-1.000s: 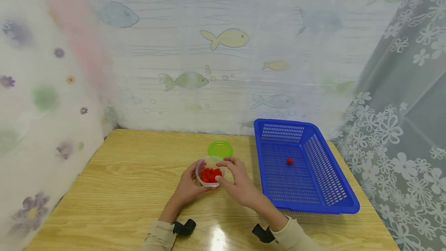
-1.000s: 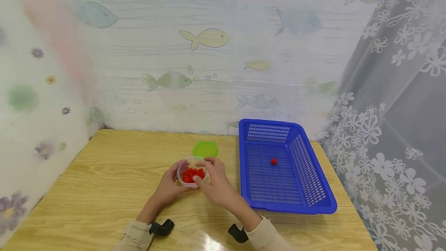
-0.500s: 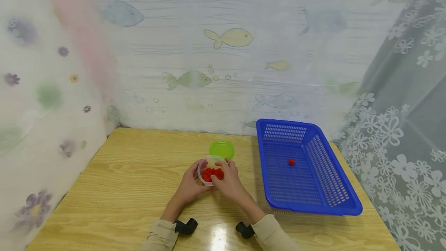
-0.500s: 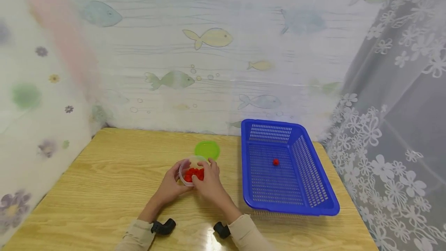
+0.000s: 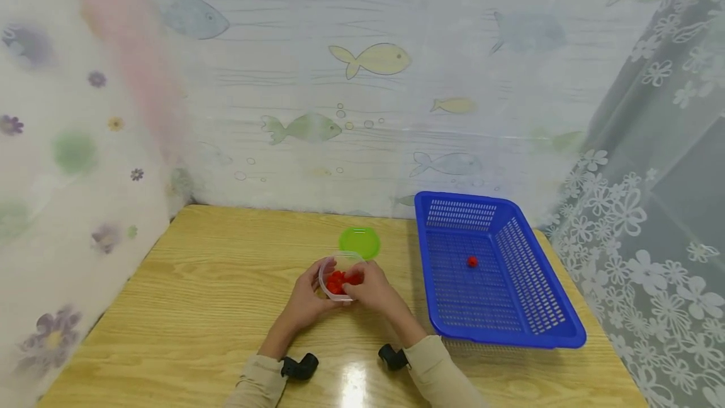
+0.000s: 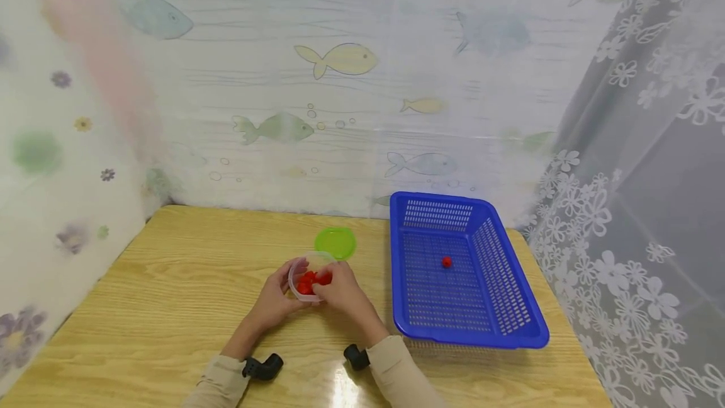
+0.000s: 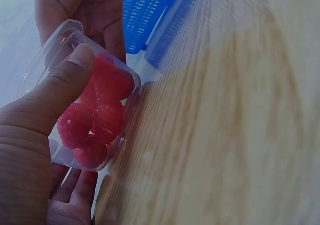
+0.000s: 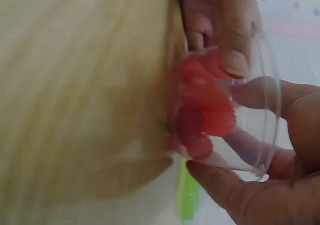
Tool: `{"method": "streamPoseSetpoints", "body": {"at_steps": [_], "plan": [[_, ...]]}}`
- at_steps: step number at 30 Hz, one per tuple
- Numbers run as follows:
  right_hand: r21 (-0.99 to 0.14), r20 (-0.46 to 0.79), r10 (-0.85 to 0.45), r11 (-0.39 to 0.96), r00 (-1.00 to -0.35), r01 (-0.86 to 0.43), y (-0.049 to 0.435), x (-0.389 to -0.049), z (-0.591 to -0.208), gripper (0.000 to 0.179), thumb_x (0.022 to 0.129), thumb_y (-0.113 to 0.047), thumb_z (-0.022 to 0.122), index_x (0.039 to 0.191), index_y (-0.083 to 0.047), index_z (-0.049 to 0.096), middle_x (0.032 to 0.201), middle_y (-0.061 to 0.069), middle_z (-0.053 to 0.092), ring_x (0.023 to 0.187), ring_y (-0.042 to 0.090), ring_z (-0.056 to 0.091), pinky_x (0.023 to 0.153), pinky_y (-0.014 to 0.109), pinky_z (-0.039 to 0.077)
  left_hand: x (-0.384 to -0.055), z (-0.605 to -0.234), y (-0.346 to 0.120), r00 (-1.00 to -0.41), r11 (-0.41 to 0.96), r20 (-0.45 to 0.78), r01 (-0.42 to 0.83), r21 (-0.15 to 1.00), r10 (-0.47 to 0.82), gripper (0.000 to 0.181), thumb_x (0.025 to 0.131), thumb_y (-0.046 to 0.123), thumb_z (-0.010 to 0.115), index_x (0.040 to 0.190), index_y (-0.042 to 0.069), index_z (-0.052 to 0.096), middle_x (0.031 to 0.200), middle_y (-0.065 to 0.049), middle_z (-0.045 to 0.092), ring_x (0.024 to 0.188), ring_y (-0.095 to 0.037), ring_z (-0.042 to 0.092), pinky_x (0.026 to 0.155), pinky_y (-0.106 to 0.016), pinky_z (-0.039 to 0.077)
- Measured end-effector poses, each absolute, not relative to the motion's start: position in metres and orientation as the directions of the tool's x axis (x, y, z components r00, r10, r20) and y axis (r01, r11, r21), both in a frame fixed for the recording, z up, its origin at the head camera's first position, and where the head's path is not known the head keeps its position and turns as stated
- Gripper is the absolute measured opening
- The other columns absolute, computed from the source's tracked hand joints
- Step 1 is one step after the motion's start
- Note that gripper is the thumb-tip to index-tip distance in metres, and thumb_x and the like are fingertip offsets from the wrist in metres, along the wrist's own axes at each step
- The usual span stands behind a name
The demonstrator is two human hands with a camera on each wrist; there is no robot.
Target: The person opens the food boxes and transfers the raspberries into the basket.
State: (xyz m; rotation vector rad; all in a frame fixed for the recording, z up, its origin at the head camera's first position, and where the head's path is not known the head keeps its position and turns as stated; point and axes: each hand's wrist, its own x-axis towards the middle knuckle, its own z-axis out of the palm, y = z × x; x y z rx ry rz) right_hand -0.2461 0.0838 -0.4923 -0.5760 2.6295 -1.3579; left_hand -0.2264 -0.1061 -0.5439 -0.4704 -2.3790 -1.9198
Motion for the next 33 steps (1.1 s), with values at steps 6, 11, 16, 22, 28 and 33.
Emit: {"method": "streamPoseSetpoints", "body": {"at_steps": [6, 11, 16, 22, 28, 33], "plan": [[-0.785, 0.013, -0.414, 0.559, -0.91, -0.266, 0.083, -0.252, -0.484, 0.007, 0.083, -0.001, 0.077, 0.087, 0.004, 0.074, 0.088, 0.011, 0.072, 0.082, 0.019, 0.061, 0.069, 0.029, 0.057, -0.229, -0.547, -0.105, -0.948, 0.184, 0.237, 0.276, 0.943, 0.212, 0.09, 0.076, 0.005, 0.09, 0.152, 0.0, 0.042, 0.151, -0.021, 0.049, 0.142, -0.037, 0.046, 0.118, -0.045, 0.036], [-0.792, 0.021, -0.404, 0.552, -0.914, -0.262, 0.083, -0.252, -0.484, 0.01, 0.088, -0.005, 0.075, 0.08, 0.001, 0.074, 0.08, 0.006, 0.069, 0.074, 0.013, 0.055, 0.058, 0.021, 0.049, -0.232, -0.548, -0.105, -0.948, 0.186, 0.241, 0.28, 0.942, 0.208, 0.089, 0.077, 0.005, 0.089, 0.152, -0.001, 0.042, 0.151, -0.022, 0.049, 0.141, -0.038, 0.046, 0.117, -0.046, 0.037], [-0.786, 0.054, -0.394, 0.551, -0.918, -0.283, 0.081, -0.253, -0.488, 0.023, 0.095, -0.012, 0.072, 0.076, 0.0, 0.073, 0.077, 0.004, 0.063, 0.075, 0.014, 0.051, 0.058, 0.023, 0.044, -0.233, -0.547, -0.107, -0.952, 0.189, 0.23, 0.269, 0.944, 0.202, 0.09, 0.076, 0.005, 0.09, 0.152, 0.0, 0.043, 0.151, -0.02, 0.05, 0.141, -0.037, 0.047, 0.118, -0.047, 0.035], [-0.784, 0.019, -0.381, 0.567, -0.924, -0.251, 0.081, -0.254, -0.496, 0.03, 0.095, -0.024, 0.074, 0.073, -0.003, 0.074, 0.101, 0.012, 0.063, 0.107, 0.027, 0.053, 0.093, 0.043, 0.048, -0.232, -0.547, -0.108, -0.957, 0.187, 0.211, 0.248, 0.95, 0.197, 0.09, 0.076, 0.005, 0.09, 0.152, 0.0, 0.043, 0.15, -0.02, 0.05, 0.141, -0.036, 0.047, 0.118, -0.046, 0.035], [-0.798, -0.016, -0.443, 0.545, -0.896, -0.256, 0.087, -0.257, -0.497, 0.024, 0.092, -0.023, 0.076, 0.079, -0.003, 0.079, 0.117, 0.017, 0.061, 0.118, 0.03, 0.049, 0.1, 0.049, 0.045, -0.232, -0.548, -0.108, -0.957, 0.172, 0.209, 0.245, 0.954, 0.203, 0.089, 0.076, 0.006, 0.09, 0.152, 0.001, 0.043, 0.15, -0.02, 0.05, 0.141, -0.036, 0.046, 0.118, -0.045, 0.035], [-0.811, -0.042, -0.485, 0.527, -0.873, -0.254, 0.091, -0.257, -0.494, 0.019, 0.091, -0.02, 0.076, 0.082, -0.004, 0.081, 0.12, 0.017, 0.058, 0.118, 0.028, 0.046, 0.098, 0.046, 0.044, -0.232, -0.55, -0.107, -0.953, 0.164, 0.219, 0.255, 0.953, 0.21, 0.089, 0.076, 0.006, 0.09, 0.152, 0.001, 0.043, 0.15, -0.02, 0.05, 0.141, -0.036, 0.046, 0.118, -0.046, 0.034]]}}
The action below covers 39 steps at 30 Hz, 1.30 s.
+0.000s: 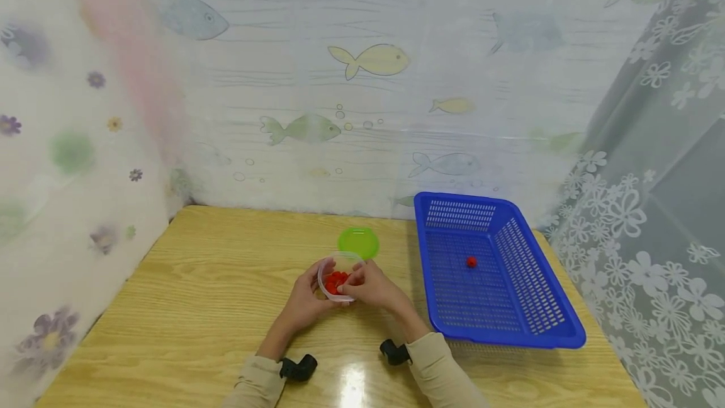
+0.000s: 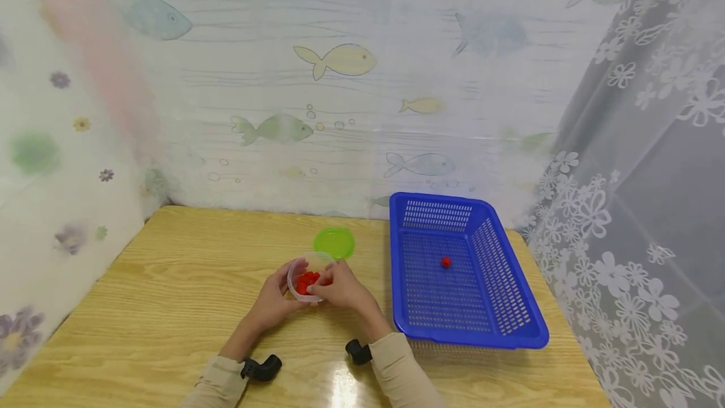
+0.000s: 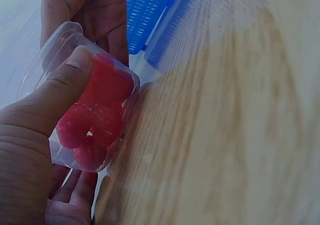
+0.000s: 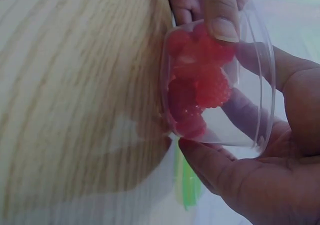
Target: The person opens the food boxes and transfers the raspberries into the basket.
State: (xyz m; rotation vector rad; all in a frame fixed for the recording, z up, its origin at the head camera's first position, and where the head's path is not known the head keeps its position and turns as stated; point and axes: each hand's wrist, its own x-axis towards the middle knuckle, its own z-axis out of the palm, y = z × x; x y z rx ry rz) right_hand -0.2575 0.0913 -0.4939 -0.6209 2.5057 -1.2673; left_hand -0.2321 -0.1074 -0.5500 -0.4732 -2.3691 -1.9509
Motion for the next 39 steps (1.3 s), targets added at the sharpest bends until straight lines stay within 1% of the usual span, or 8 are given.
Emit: {"method": "streamPoseSetpoints", "body": {"at_steps": [12, 16, 18, 23, 27, 31, 34, 39], "plan": [[-0.817, 0.003, -0.465, 0.509, -0.885, -0.271, 0.09, -0.255, -0.5, 0.022, 0.098, -0.016, 0.068, 0.086, 0.0, 0.078, 0.121, 0.018, 0.055, 0.12, 0.032, 0.048, 0.105, 0.053, 0.044, -0.233, -0.551, -0.107, -0.958, 0.175, 0.204, 0.24, 0.955, 0.201, 0.09, 0.076, 0.005, 0.09, 0.152, 0.002, 0.043, 0.151, -0.019, 0.05, 0.141, -0.034, 0.046, 0.119, -0.044, 0.035], [-0.818, -0.014, -0.49, 0.507, -0.872, -0.271, 0.091, -0.257, -0.498, 0.02, 0.095, -0.017, 0.07, 0.086, -0.001, 0.079, 0.126, 0.021, 0.057, 0.126, 0.034, 0.047, 0.107, 0.054, 0.043, -0.234, -0.553, -0.106, -0.954, 0.172, 0.227, 0.261, 0.95, 0.195, 0.088, 0.076, 0.004, 0.09, 0.151, 0.001, 0.045, 0.149, -0.02, 0.051, 0.14, -0.036, 0.048, 0.118, -0.047, 0.036], [-0.81, -0.024, -0.514, 0.512, -0.857, -0.284, 0.092, -0.259, -0.494, 0.018, 0.092, -0.015, 0.071, 0.083, -0.002, 0.08, 0.118, 0.019, 0.064, 0.126, 0.032, 0.048, 0.108, 0.051, 0.043, -0.234, -0.554, -0.106, -0.95, 0.169, 0.242, 0.276, 0.946, 0.197, 0.087, 0.076, 0.004, 0.089, 0.151, 0.001, 0.045, 0.149, -0.021, 0.051, 0.14, -0.038, 0.048, 0.117, -0.048, 0.036], [-0.771, -0.025, -0.585, 0.527, -0.811, -0.356, 0.092, -0.265, -0.486, 0.014, 0.085, -0.004, 0.072, 0.073, 0.0, 0.078, 0.075, 0.001, 0.061, 0.088, 0.016, 0.052, 0.075, 0.026, 0.046, -0.235, -0.556, -0.105, -0.949, 0.177, 0.241, 0.278, 0.944, 0.202, 0.088, 0.076, 0.008, 0.09, 0.151, 0.002, 0.044, 0.15, -0.02, 0.051, 0.14, -0.037, 0.047, 0.117, -0.048, 0.037], [-0.774, -0.036, -0.601, 0.522, -0.799, -0.358, 0.091, -0.267, -0.484, 0.013, 0.084, 0.0, 0.073, 0.072, 0.001, 0.077, 0.073, -0.002, 0.051, 0.072, 0.013, 0.041, 0.058, 0.021, 0.035, -0.233, -0.555, -0.104, -0.954, 0.179, 0.219, 0.256, 0.95, 0.206, 0.09, 0.076, 0.009, 0.091, 0.153, 0.004, 0.043, 0.151, -0.017, 0.05, 0.142, -0.034, 0.046, 0.119, -0.045, 0.035], [-0.792, -0.031, -0.56, 0.518, -0.828, -0.321, 0.092, -0.263, -0.489, 0.014, 0.09, -0.006, 0.072, 0.078, -0.001, 0.078, 0.088, 0.002, 0.062, 0.095, 0.02, 0.053, 0.082, 0.032, 0.05, -0.231, -0.552, -0.104, -0.952, 0.174, 0.222, 0.26, 0.95, 0.21, 0.09, 0.077, 0.007, 0.09, 0.153, 0.002, 0.042, 0.152, -0.019, 0.049, 0.143, -0.036, 0.045, 0.118, -0.045, 0.035], [-0.807, 0.004, -0.519, 0.503, -0.855, -0.309, 0.093, -0.259, -0.495, 0.013, 0.094, -0.012, 0.072, 0.086, -0.003, 0.077, 0.105, 0.007, 0.065, 0.114, 0.026, 0.052, 0.1, 0.044, 0.047, -0.23, -0.551, -0.104, -0.951, 0.168, 0.228, 0.265, 0.95, 0.208, 0.088, 0.077, 0.004, 0.089, 0.152, 0.001, 0.042, 0.152, -0.02, 0.049, 0.143, -0.036, 0.045, 0.118, -0.046, 0.035], [-0.85, 0.081, -0.477, 0.427, -0.875, -0.31, 0.093, -0.254, -0.502, 0.014, 0.097, -0.013, 0.069, 0.094, -0.001, 0.076, 0.122, 0.017, 0.062, 0.12, 0.033, 0.052, 0.103, 0.05, 0.047, -0.23, -0.553, -0.104, -0.946, 0.169, 0.258, 0.292, 0.941, 0.198, 0.085, 0.078, 0.003, 0.087, 0.151, -0.001, 0.043, 0.15, -0.022, 0.05, 0.141, -0.039, 0.046, 0.117, -0.05, 0.035]]}}
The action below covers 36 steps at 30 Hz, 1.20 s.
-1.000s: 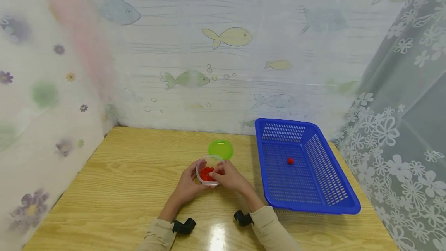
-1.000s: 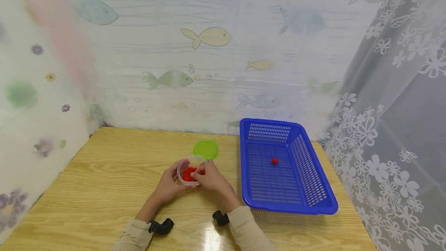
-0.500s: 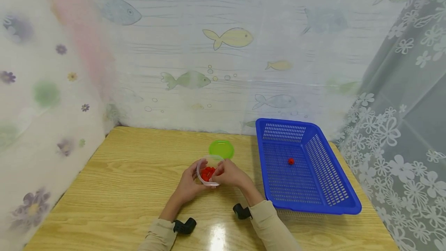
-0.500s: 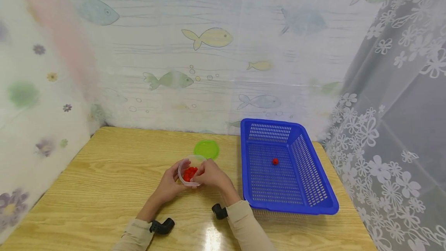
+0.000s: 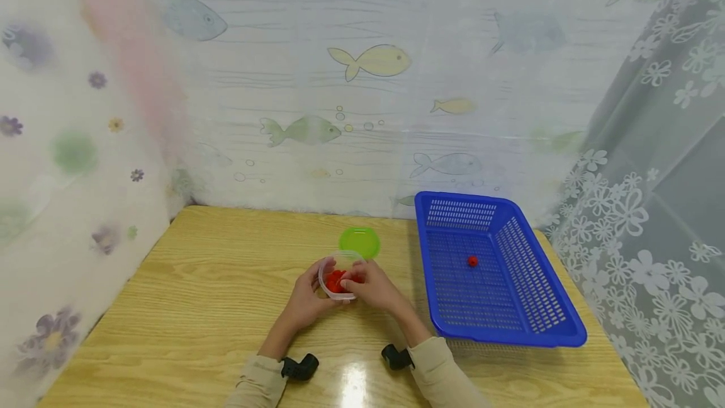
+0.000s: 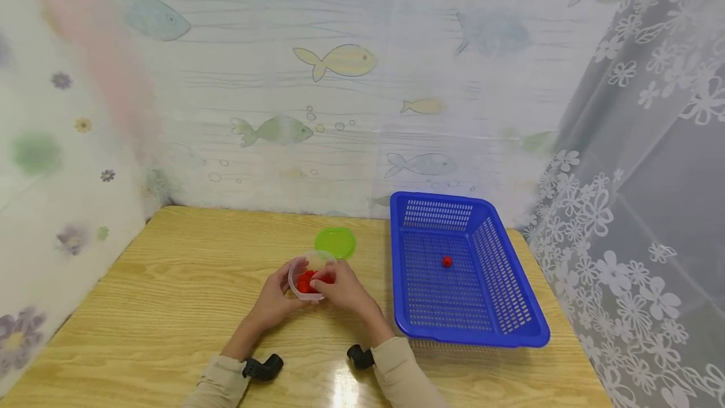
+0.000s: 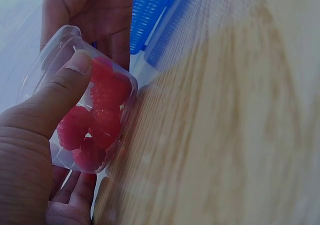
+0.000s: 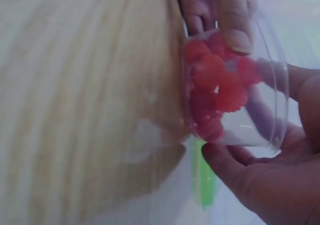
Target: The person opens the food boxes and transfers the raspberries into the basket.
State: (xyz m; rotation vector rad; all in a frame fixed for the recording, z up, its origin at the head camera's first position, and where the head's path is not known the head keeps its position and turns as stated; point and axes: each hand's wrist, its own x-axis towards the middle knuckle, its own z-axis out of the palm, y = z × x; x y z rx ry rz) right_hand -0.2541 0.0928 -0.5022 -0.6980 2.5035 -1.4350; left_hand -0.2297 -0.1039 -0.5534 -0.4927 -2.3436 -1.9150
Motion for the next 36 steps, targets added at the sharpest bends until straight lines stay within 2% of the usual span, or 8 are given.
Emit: {"method": "streamPoseSetpoints", "body": {"at_steps": [2, 5, 10, 16, 19, 22, 29, 36], "plan": [[-0.879, 0.092, -0.453, 0.382, -0.887, -0.287, 0.093, -0.253, -0.505, 0.016, 0.099, -0.014, 0.067, 0.099, 0.001, 0.075, 0.134, 0.024, 0.056, 0.133, 0.042, 0.047, 0.112, 0.059, 0.041, -0.229, -0.554, -0.104, -0.944, 0.183, 0.266, 0.301, 0.936, 0.193, 0.084, 0.079, 0.004, 0.088, 0.151, -0.001, 0.044, 0.149, -0.022, 0.05, 0.141, -0.04, 0.046, 0.116, -0.052, 0.036], [-0.905, 0.12, -0.415, 0.328, -0.902, -0.271, 0.094, -0.25, -0.507, 0.019, 0.1, -0.015, 0.066, 0.106, 0.001, 0.073, 0.148, 0.03, 0.045, 0.144, 0.047, 0.036, 0.115, 0.066, 0.034, -0.229, -0.554, -0.103, -0.945, 0.19, 0.267, 0.301, 0.934, 0.187, 0.084, 0.079, 0.005, 0.088, 0.151, -0.001, 0.044, 0.149, -0.022, 0.051, 0.14, -0.04, 0.046, 0.116, -0.052, 0.036], [-0.935, 0.156, -0.345, 0.251, -0.926, -0.251, 0.099, -0.245, -0.507, 0.019, 0.101, -0.015, 0.064, 0.108, 0.0, 0.073, 0.153, 0.027, 0.042, 0.147, 0.045, 0.034, 0.112, 0.071, 0.034, -0.23, -0.552, -0.102, -0.952, 0.19, 0.245, 0.279, 0.941, 0.186, 0.087, 0.077, 0.006, 0.089, 0.151, -0.001, 0.044, 0.15, -0.02, 0.051, 0.141, -0.038, 0.047, 0.117, -0.05, 0.036], [-0.959, 0.176, -0.274, 0.17, -0.945, -0.228, 0.102, -0.237, -0.496, 0.02, 0.101, -0.015, 0.063, 0.109, 0.001, 0.073, 0.155, 0.026, 0.042, 0.15, 0.04, 0.03, 0.116, 0.071, 0.027, -0.232, -0.552, -0.103, -0.956, 0.187, 0.236, 0.268, 0.945, 0.175, 0.088, 0.075, 0.005, 0.091, 0.15, 0.001, 0.045, 0.148, -0.019, 0.053, 0.139, -0.036, 0.048, 0.117, -0.048, 0.037], [-0.962, 0.187, -0.244, 0.149, -0.951, -0.228, 0.102, -0.233, -0.49, 0.017, 0.1, -0.014, 0.064, 0.108, -0.001, 0.073, 0.152, 0.024, 0.046, 0.149, 0.038, 0.033, 0.118, 0.068, 0.026, -0.232, -0.553, -0.103, -0.958, 0.198, 0.234, 0.266, 0.944, 0.168, 0.088, 0.075, 0.004, 0.09, 0.15, 0.0, 0.045, 0.148, -0.019, 0.053, 0.139, -0.036, 0.049, 0.117, -0.048, 0.037], [-0.967, 0.2, -0.216, 0.112, -0.956, -0.227, 0.101, -0.229, -0.483, 0.015, 0.099, -0.012, 0.066, 0.109, -0.002, 0.072, 0.146, 0.02, 0.052, 0.144, 0.036, 0.04, 0.118, 0.063, 0.032, -0.232, -0.554, -0.103, -0.959, 0.199, 0.231, 0.261, 0.944, 0.164, 0.087, 0.075, 0.002, 0.089, 0.15, 0.0, 0.045, 0.148, -0.019, 0.053, 0.139, -0.037, 0.049, 0.117, -0.049, 0.037], [-0.964, 0.263, -0.219, -0.01, -0.94, -0.267, 0.102, -0.219, -0.463, 0.017, 0.099, -0.007, 0.065, 0.112, 0.002, 0.068, 0.122, 0.018, 0.062, 0.114, 0.031, 0.065, 0.101, 0.033, 0.055, -0.234, -0.556, -0.104, -0.956, 0.188, 0.241, 0.272, 0.944, 0.169, 0.086, 0.075, 0.0, 0.089, 0.15, 0.0, 0.046, 0.148, -0.021, 0.053, 0.139, -0.039, 0.049, 0.117, -0.05, 0.036], [-0.94, 0.322, -0.255, 0.027, -0.912, -0.34, 0.108, -0.213, -0.447, 0.017, 0.1, -0.004, 0.062, 0.112, 0.007, 0.067, 0.111, 0.024, 0.066, 0.103, 0.017, 0.063, 0.092, 0.023, 0.055, -0.235, -0.559, -0.104, -0.954, 0.187, 0.245, 0.276, 0.943, 0.173, 0.086, 0.076, 0.0, 0.089, 0.15, -0.002, 0.045, 0.148, -0.021, 0.053, 0.139, -0.038, 0.049, 0.117, -0.049, 0.036]]}}
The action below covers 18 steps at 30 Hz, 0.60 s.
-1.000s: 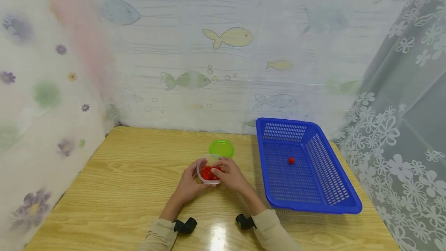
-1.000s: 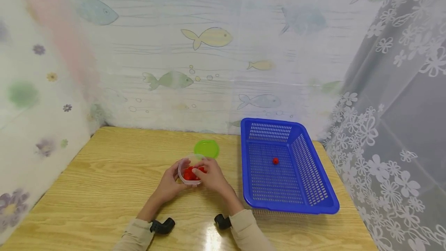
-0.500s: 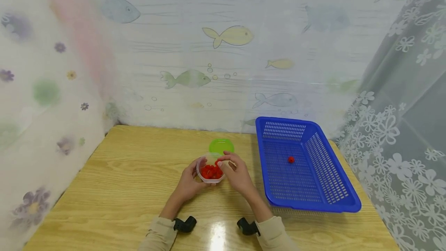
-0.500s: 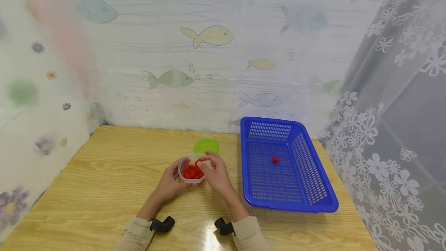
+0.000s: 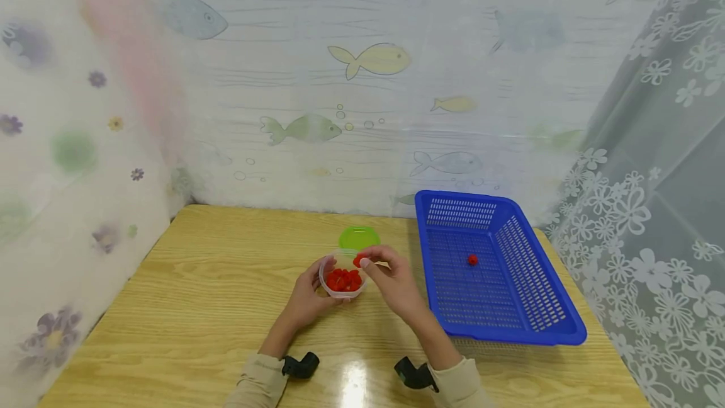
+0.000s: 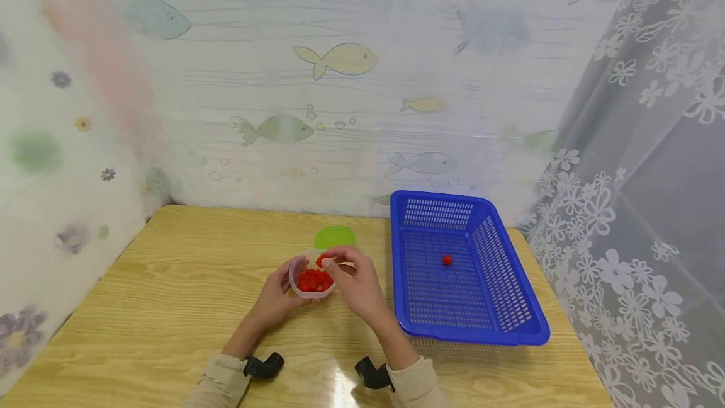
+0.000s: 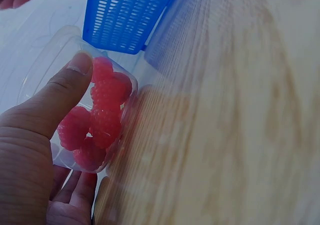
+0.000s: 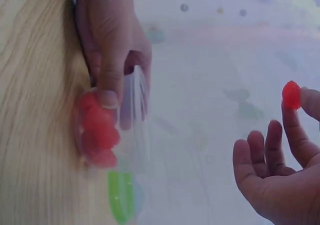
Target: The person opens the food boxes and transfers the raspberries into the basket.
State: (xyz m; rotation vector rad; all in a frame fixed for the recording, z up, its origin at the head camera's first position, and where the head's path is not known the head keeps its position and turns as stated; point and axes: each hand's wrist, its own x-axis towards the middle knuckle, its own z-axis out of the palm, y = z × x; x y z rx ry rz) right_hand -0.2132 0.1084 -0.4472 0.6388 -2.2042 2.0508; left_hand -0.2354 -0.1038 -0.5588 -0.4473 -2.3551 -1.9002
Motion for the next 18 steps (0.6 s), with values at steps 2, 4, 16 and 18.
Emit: {"method": "streamPoseSetpoints", "body": {"at_steps": [2, 4, 16, 18], "plan": [[-0.941, 0.312, -0.27, 0.044, -0.911, -0.335, 0.113, -0.211, -0.442, 0.018, 0.101, -0.005, 0.062, 0.113, 0.007, 0.067, 0.111, 0.024, 0.066, 0.103, 0.015, 0.062, 0.093, 0.023, 0.055, -0.236, -0.559, -0.104, -0.956, 0.183, 0.237, 0.268, 0.946, 0.173, 0.087, 0.075, -0.001, 0.089, 0.15, -0.002, 0.045, 0.148, -0.021, 0.052, 0.139, -0.038, 0.048, 0.117, -0.049, 0.036], [-0.943, 0.297, -0.283, 0.063, -0.912, -0.326, 0.118, -0.209, -0.437, 0.019, 0.101, -0.006, 0.062, 0.114, 0.006, 0.067, 0.111, 0.022, 0.067, 0.103, 0.014, 0.062, 0.093, 0.022, 0.054, -0.236, -0.559, -0.104, -0.958, 0.174, 0.227, 0.257, 0.951, 0.174, 0.088, 0.075, -0.002, 0.089, 0.151, -0.001, 0.044, 0.149, -0.021, 0.052, 0.14, -0.038, 0.048, 0.118, -0.048, 0.035], [-0.876, 0.419, -0.362, 0.079, -0.833, -0.476, 0.169, -0.206, -0.407, 0.017, 0.102, -0.005, 0.06, 0.114, 0.004, 0.067, 0.106, 0.006, 0.067, 0.1, 0.01, 0.066, 0.088, 0.025, 0.058, -0.237, -0.559, -0.103, -0.963, 0.149, 0.209, 0.235, 0.96, 0.171, 0.088, 0.073, -0.007, 0.087, 0.15, -0.004, 0.044, 0.149, -0.023, 0.051, 0.141, -0.038, 0.046, 0.118, -0.047, 0.035], [-0.874, 0.431, -0.354, 0.063, -0.83, -0.481, 0.179, -0.206, -0.402, 0.017, 0.102, -0.004, 0.059, 0.115, 0.006, 0.066, 0.106, 0.0, 0.067, 0.099, 0.009, 0.066, 0.087, 0.023, 0.057, -0.237, -0.559, -0.103, -0.962, 0.148, 0.211, 0.238, 0.96, 0.174, 0.088, 0.073, -0.007, 0.088, 0.15, -0.003, 0.044, 0.149, -0.022, 0.051, 0.141, -0.038, 0.046, 0.118, -0.047, 0.035]]}}
